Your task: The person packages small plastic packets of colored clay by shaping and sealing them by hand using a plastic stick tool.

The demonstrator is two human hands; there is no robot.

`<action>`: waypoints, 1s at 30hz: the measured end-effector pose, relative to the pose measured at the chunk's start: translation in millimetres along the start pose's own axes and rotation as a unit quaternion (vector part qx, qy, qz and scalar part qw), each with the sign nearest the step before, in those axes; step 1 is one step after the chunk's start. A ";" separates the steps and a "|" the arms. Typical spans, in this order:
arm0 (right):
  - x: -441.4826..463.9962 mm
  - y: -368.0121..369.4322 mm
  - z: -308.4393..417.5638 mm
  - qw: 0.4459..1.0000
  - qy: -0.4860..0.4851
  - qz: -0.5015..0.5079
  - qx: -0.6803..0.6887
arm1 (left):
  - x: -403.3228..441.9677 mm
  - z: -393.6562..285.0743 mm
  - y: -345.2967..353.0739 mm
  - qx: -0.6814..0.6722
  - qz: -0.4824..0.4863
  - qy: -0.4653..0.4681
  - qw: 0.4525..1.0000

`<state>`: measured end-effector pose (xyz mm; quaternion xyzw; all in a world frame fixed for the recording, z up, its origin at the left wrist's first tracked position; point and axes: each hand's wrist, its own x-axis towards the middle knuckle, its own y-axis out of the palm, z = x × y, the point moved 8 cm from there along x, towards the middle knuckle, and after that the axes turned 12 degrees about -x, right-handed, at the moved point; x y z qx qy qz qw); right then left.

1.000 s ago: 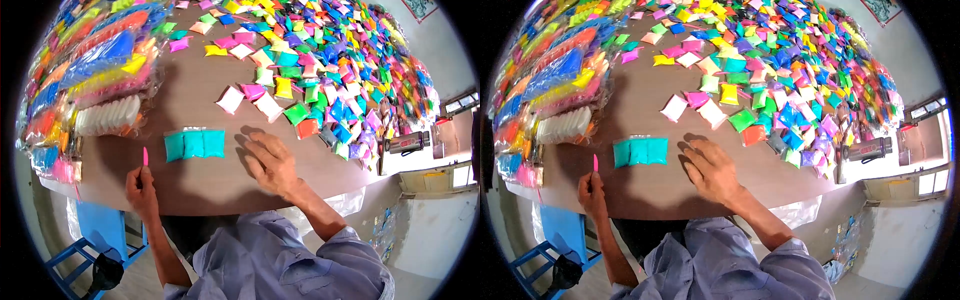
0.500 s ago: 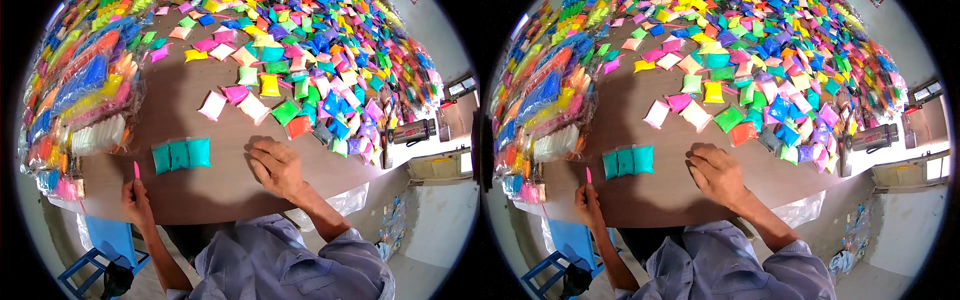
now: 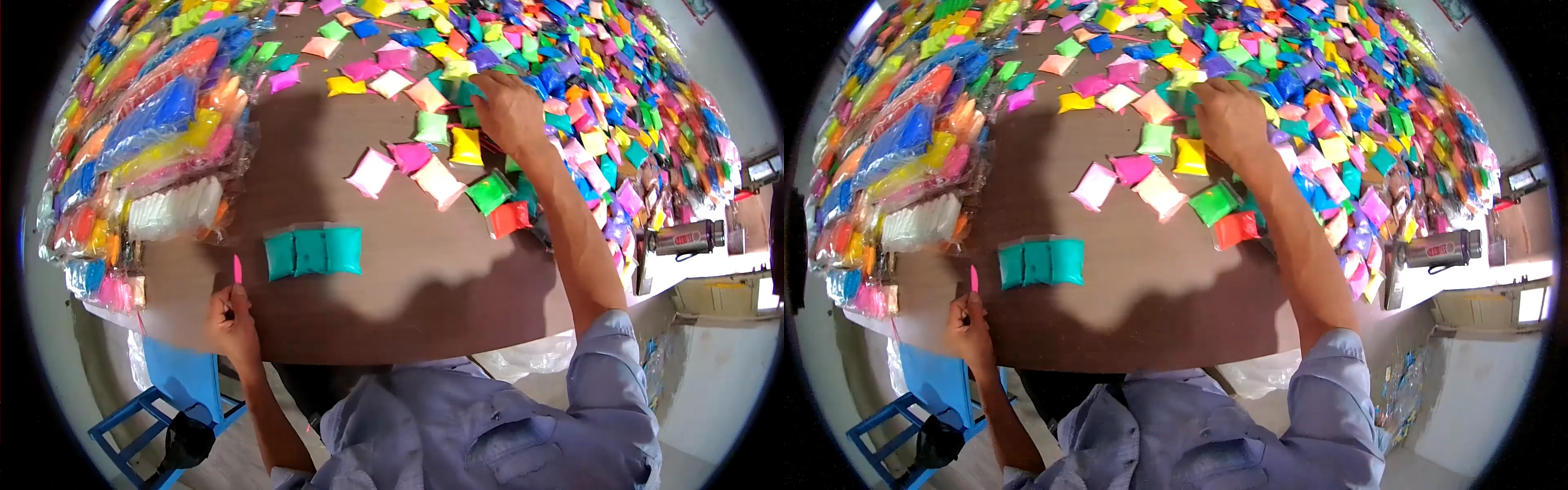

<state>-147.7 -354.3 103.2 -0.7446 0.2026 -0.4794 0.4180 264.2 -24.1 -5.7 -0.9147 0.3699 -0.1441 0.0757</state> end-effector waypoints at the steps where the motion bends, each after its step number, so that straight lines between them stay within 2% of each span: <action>1: 3.8 4.3 0.0 1.000 -0.006 -0.004 0.006 | 0.4 0.8 -2.8 0.002 -0.008 0.001 1.000; 3: 10.1 21.8 -4.6 0.998 0.009 0.060 -0.036 | -0.9 2.7 -1.9 0.005 -0.003 -0.013 1.000; 8: 9.6 28.4 -6.2 0.994 0.009 0.097 -0.055 | -0.7 5.5 -1.3 -0.015 0.001 -0.025 1.000; 11: 4.0 22.8 -4.7 0.996 0.000 0.073 -0.058 | -1.4 -3.1 3.0 -0.009 0.003 -0.020 1.000; 13: -3.0 -11.7 -0.4 0.999 0.015 -0.034 0.016 | -0.8 -5.8 1.8 0.000 -0.001 -0.019 1.000; 14: -8.1 -24.5 3.8 0.999 0.018 -0.034 0.016 | -1.1 -3.7 1.9 -0.012 0.002 -0.020 1.000; 16: -23.0 -59.4 12.4 0.987 0.065 -0.064 0.135 | -2.0 1.8 3.8 -0.027 0.013 -0.022 0.999; 18: -56.6 -66.8 23.8 0.954 0.128 -0.019 0.269 | -0.5 5.0 2.2 -0.029 0.014 -0.005 0.999; 20: -95.9 -71.3 47.6 0.924 0.152 0.060 0.345 | -2.0 -2.5 4.8 -0.028 0.016 -0.020 0.999; 22: -141.6 -51.4 76.0 0.837 0.190 0.137 0.495 | -3.4 -1.1 5.3 -0.023 0.019 -0.036 0.999; 23: -158.5 -51.2 84.9 0.836 0.199 0.136 0.494 | -3.1 0.9 2.3 0.003 0.014 -0.012 1.000; 25: -183.2 -41.6 105.8 0.722 0.239 0.179 0.624 | -5.5 -4.3 4.1 0.029 0.015 0.015 0.999; 26: -184.1 -43.7 108.2 0.721 0.245 0.176 0.624 | -8.3 -16.3 6.5 0.084 0.013 0.065 0.994; 27: -184.5 -46.4 110.4 0.698 0.254 0.169 0.648 | -11.7 -28.0 10.7 0.138 0.012 0.115 0.984; 28: -185.8 -48.4 110.7 0.674 0.262 0.163 0.672 | -14.1 -31.6 15.4 0.137 0.016 0.118 0.983; 30: -184.8 -50.8 106.4 0.667 0.252 0.165 0.682 | -24.3 -48.1 23.0 0.174 0.008 0.187 0.967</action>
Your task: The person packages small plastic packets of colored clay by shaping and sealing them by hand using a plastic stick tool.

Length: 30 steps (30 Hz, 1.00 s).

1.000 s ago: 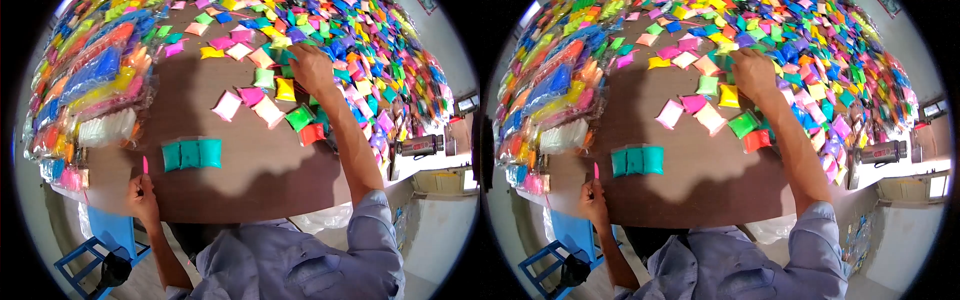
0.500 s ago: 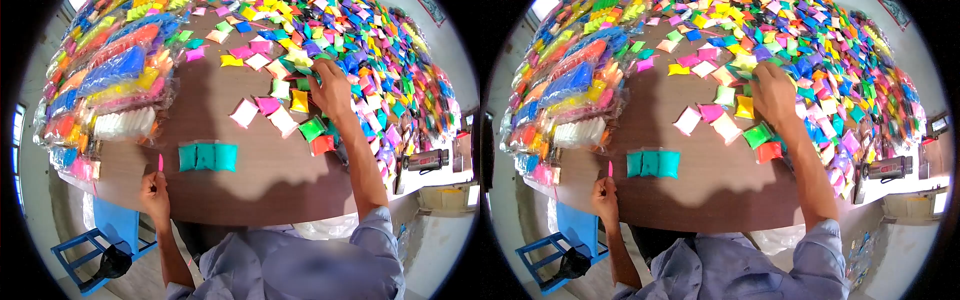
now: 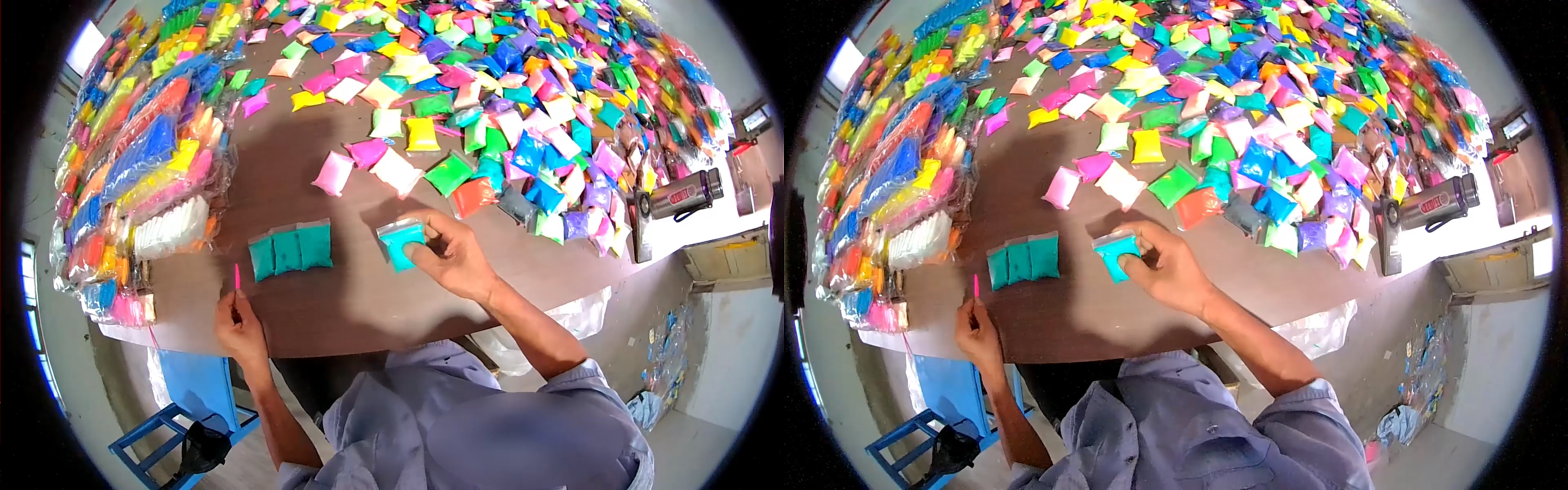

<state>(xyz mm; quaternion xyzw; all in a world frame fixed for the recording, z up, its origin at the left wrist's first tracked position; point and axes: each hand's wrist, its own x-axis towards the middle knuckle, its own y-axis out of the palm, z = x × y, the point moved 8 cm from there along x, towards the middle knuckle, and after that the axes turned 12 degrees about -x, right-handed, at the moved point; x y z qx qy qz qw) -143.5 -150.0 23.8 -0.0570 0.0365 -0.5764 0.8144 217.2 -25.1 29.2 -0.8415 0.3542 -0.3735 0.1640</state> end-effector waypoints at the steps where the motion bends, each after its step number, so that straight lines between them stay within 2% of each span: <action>1: 0.1 0.9 5.8 0.999 -0.002 0.028 0.021 | -2.0 -5.4 0.5 0.000 0.000 0.000 1.000; 4: 6.9 2.8 -6.6 0.996 0.015 0.076 0.044 | -8.4 -13.8 -0.7 0.041 0.017 0.006 0.999; 6: 11.0 9.1 -16.7 0.993 0.033 0.099 0.049 | -12.4 -20.5 0.1 0.055 0.048 0.045 0.996; 7: 13.1 13.6 -17.2 0.993 0.027 0.110 0.044 | -12.0 -24.1 -1.2 0.060 0.046 0.043 0.996; 9: 17.6 19.6 -19.8 0.990 0.021 0.129 0.042 | -16.2 -46.3 -6.8 0.088 0.003 0.135 0.987; 10: 20.5 23.0 -18.3 0.989 -0.003 0.142 0.035 | -18.7 -52.6 -7.5 0.097 0.001 0.131 0.987; 12: 25.6 31.5 -16.3 0.985 -0.027 0.165 0.036 | -24.1 -54.8 -0.1 -0.021 0.039 -0.013 0.999; 13: 29.3 33.7 -12.3 0.984 -0.037 0.170 0.025 | -28.6 -67.1 11.8 -0.027 0.070 -0.073 0.995; 15: 34.5 40.4 -6.6 0.982 -0.048 0.182 0.016 | -35.7 -93.6 43.5 -0.129 0.132 -0.098 0.978; 17: 36.9 43.3 -6.0 0.980 -0.044 0.191 0.040 | -45.7 -111.1 78.4 -0.273 0.142 -0.119 0.944; 18: 38.8 44.4 -8.4 0.979 -0.043 0.196 0.040 | -47.6 -121.9 91.9 -0.271 0.139 -0.121 0.945; 20: 42.6 35.8 5.4 0.975 -0.174 0.137 -0.012 | -52.8 -129.5 121.7 -0.438 0.121 -0.240 0.858; 21: 41.5 33.7 8.2 0.975 -0.175 0.139 -0.012 | -50.5 -136.2 128.0 -0.409 0.147 -0.249 0.865; 23: 37.6 32.5 2.0 0.983 -0.076 0.165 0.007 | -54.3 -132.7 135.5 -0.386 0.151 -0.260 0.872; 24: 37.8 30.6 -1.5 0.984 -0.074 0.163 0.008 | -57.2 -130.0 138.1 -0.363 0.157 -0.271 0.878; 26: 37.0 30.9 -5.8 0.978 -0.097 0.185 -0.011 | -56.7 -132.4 140.2 -0.362 0.155 -0.254 0.884; 28: 38.9 27.9 -2.8 0.979 -0.109 0.173 -0.014 | -53.3 -134.6 143.6 -0.363 0.147 -0.238 0.889; 30: 39.9 23.1 3.1 0.976 -0.173 0.129 -0.035 | -49.8 -139.5 143.1 -0.371 0.139 -0.210 0.894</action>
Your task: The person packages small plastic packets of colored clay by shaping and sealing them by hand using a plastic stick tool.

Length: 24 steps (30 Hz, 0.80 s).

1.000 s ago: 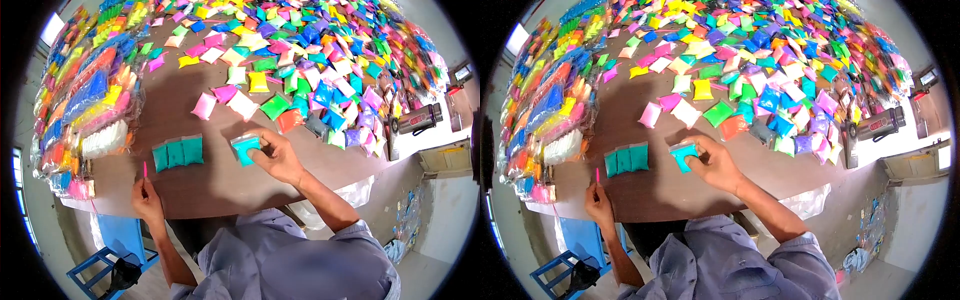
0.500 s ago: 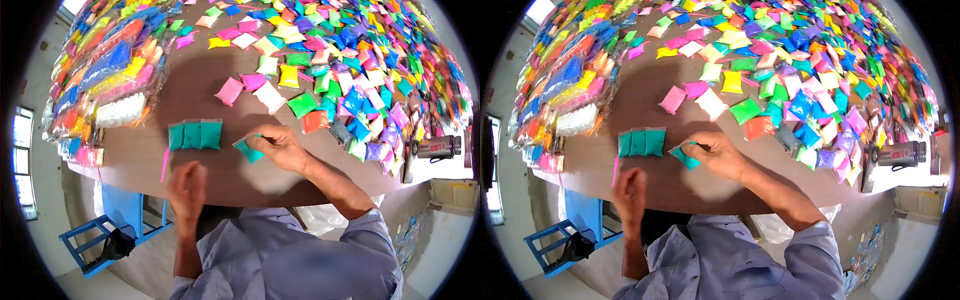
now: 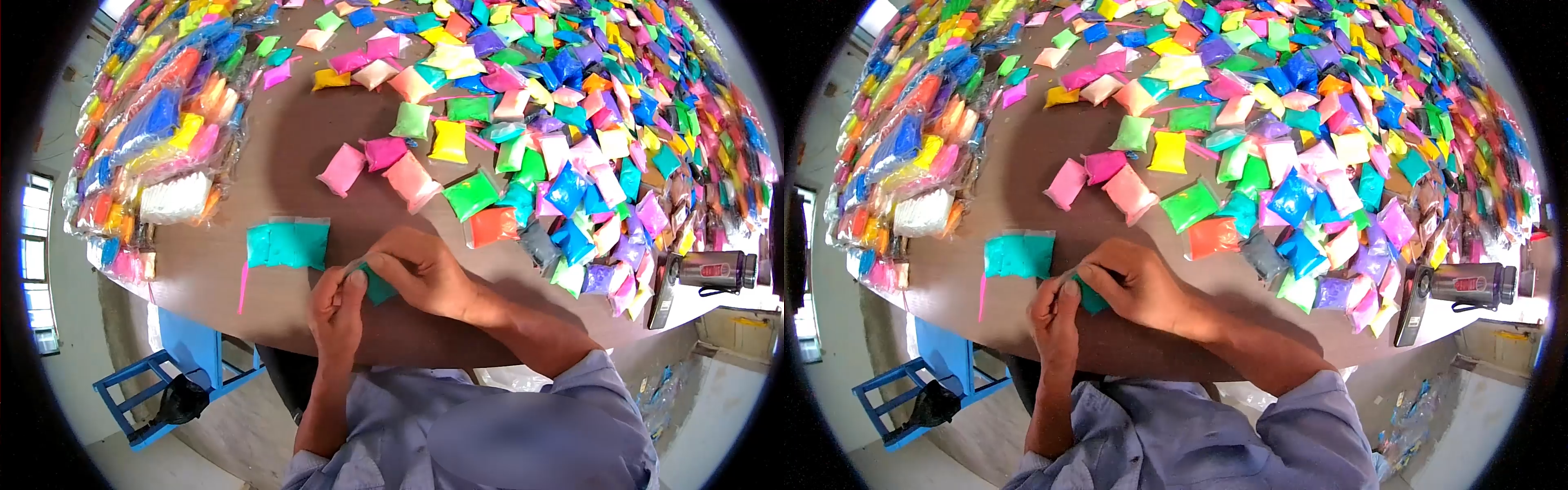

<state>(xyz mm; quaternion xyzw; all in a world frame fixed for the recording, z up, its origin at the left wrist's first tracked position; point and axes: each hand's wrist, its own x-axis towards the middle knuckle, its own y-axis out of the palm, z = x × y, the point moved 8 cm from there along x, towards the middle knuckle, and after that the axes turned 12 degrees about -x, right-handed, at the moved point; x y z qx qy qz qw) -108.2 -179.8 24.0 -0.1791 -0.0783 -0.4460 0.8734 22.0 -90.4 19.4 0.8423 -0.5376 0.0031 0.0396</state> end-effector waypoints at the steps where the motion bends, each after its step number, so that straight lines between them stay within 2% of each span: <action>1: 0.3 -2.8 2.4 1.000 0.016 0.000 -0.010 | -1.0 3.2 -0.9 0.002 -0.005 0.002 1.000; 5: -1.3 -11.6 13.4 0.995 -0.054 -0.040 -0.071 | -6.1 6.9 0.8 0.061 -0.007 -0.037 0.997; 7: -2.2 -15.8 12.8 0.996 -0.034 -0.065 -0.056 | -4.4 -3.1 12.5 0.003 -0.023 -0.045 0.999; 11: -2.5 -15.6 12.8 0.995 -0.042 -0.067 -0.056 | -2.2 -3.7 20.7 0.062 0.010 0.013 0.998; 14: -2.2 -15.1 13.6 0.995 -0.038 -0.054 -0.075 | -4.2 8.7 12.6 0.087 0.017 0.020 0.996; 16: -0.1 -9.0 13.3 0.999 -0.004 0.005 -0.042 | -6.1 9.4 7.6 0.070 -0.011 0.054 0.996; 20: -0.2 -7.1 12.2 0.998 -0.008 0.021 -0.053 | -7.8 4.6 8.6 0.094 -0.011 0.063 0.993; 22: -2.2 -7.2 6.3 0.997 0.049 0.032 -0.046 | -6.3 1.4 16.2 0.025 -0.007 0.009 1.000; 24: -4.7 -5.8 2.7 0.998 0.049 0.008 -0.034 | -4.1 -1.1 22.5 0.035 0.025 0.017 0.999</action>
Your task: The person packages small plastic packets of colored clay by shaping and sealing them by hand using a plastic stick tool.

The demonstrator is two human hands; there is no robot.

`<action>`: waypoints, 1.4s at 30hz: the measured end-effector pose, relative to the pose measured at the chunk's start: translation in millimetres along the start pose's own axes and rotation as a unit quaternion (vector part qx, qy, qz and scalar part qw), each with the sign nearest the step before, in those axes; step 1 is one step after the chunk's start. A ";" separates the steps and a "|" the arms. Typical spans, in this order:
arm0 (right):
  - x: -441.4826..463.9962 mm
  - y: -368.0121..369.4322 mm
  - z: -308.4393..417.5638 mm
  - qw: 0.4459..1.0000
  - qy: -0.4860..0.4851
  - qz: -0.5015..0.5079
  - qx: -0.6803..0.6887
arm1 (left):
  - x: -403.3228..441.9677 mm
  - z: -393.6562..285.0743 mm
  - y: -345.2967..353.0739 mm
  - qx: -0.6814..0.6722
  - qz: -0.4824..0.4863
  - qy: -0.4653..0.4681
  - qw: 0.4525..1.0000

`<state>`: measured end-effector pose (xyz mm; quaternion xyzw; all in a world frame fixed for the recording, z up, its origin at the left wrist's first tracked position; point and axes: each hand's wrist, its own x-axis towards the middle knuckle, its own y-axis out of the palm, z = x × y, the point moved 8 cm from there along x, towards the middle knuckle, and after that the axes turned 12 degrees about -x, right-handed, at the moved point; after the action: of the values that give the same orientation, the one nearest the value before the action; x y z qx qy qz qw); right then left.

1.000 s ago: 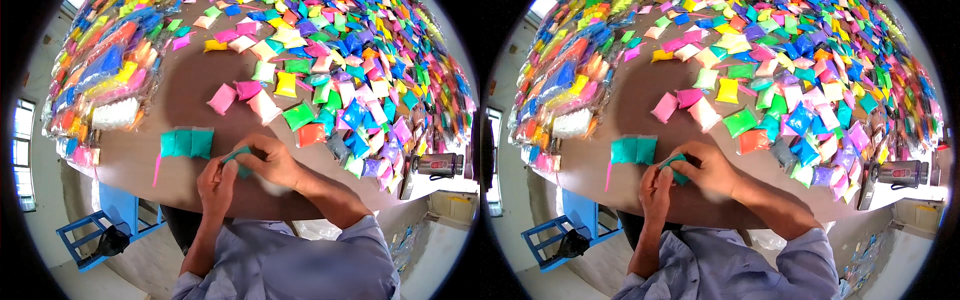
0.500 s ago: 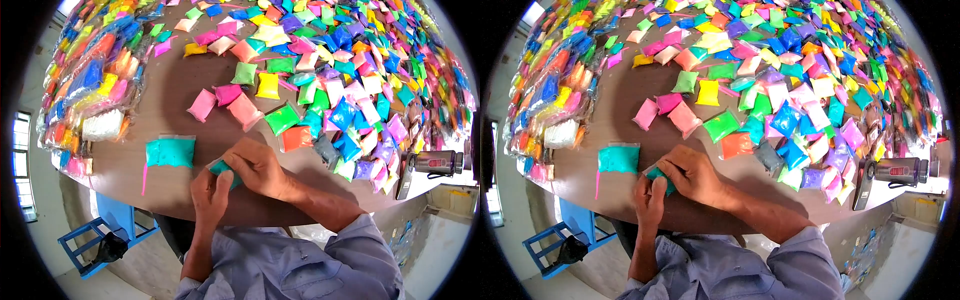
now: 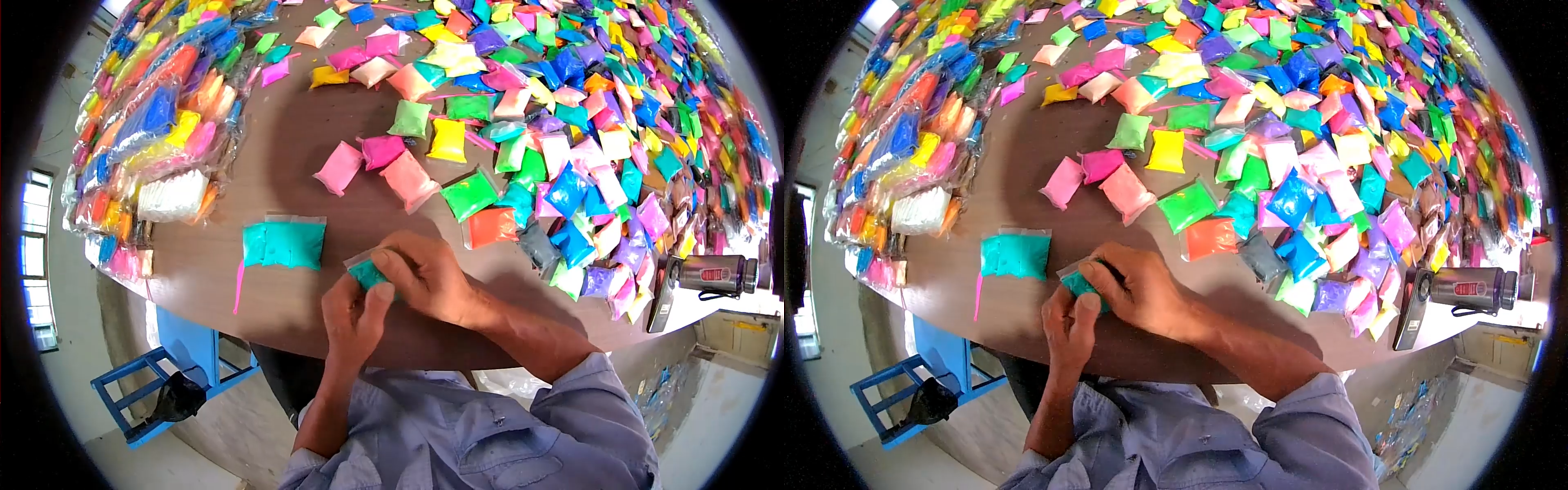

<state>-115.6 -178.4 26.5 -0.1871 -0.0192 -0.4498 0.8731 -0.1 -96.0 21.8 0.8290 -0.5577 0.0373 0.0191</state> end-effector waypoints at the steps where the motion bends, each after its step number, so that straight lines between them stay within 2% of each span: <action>1: -1.1 -2.1 -1.8 1.000 0.003 -0.026 0.013 | 0.8 -1.6 5.8 0.009 0.036 0.008 0.999; 4: -3.4 -3.9 -3.8 0.999 0.028 -0.033 0.019 | 2.7 0.2 5.9 0.056 0.060 0.011 0.997; 7: -2.1 -3.9 -2.7 0.999 0.021 -0.028 0.007 | 2.2 0.3 3.5 0.086 0.045 0.027 0.995; 10: -3.5 -0.9 0.4 1.000 0.000 -0.001 -0.023 | -1.4 4.0 -1.9 0.070 0.012 0.020 0.997; 14: -3.2 0.2 1.7 0.999 0.009 0.022 -0.022 | -3.6 9.3 -4.5 0.077 0.019 0.009 0.997; 17: -3.7 0.7 -0.5 1.000 0.021 0.002 -0.013 | 0.5 6.8 -0.7 0.048 0.039 -0.005 0.998; 19: -5.0 -4.8 -8.1 0.997 0.042 -0.058 0.002 | 0.6 0.2 9.1 0.035 0.093 0.019 0.995; 20: -4.7 -4.7 -8.8 0.997 0.042 -0.058 0.001 | 1.4 -0.9 11.2 0.035 0.093 0.019 0.995; 22: -3.3 -6.1 -9.5 0.997 0.041 -0.064 0.002 | 2.9 -1.5 11.8 0.075 0.068 0.015 0.995; 26: -1.9 -8.9 -2.5 0.997 0.052 -0.057 -0.010 | -0.2 8.0 2.5 0.071 0.050 0.017 0.996; 29: -2.5 -4.8 -5.6 0.997 0.075 -0.005 -0.022 | -0.4 9.2 0.7 0.086 0.055 0.032 0.994; 31: -3.4 -5.4 -5.2 0.999 0.043 -0.032 -0.008 | -1.3 9.3 2.6 0.059 0.064 -0.009 0.996; 35: -5.4 1.0 -12.6 0.996 0.063 -0.017 0.057 | 1.3 3.4 0.3 0.003 0.026 -0.026 0.999; 37: -3.7 3.7 -2.6 0.999 -0.035 -0.013 0.023 | 2.7 2.5 -0.5 0.016 0.018 -0.004 1.000; 39: -4.4 1.0 -1.1 0.999 -0.004 -0.009 0.040 | 3.6 -3.3 -1.4 0.040 -0.010 0.031 0.999; 42: -2.5 -0.6 0.2 0.998 0.031 -0.006 0.058 | 0.6 4.9 -7.3 0.069 -0.018 0.011 0.997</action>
<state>-117.6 -176.7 26.4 -0.1217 -0.0189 -0.4585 0.8801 7.1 -94.1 17.0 0.8377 -0.5387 0.0843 -0.0314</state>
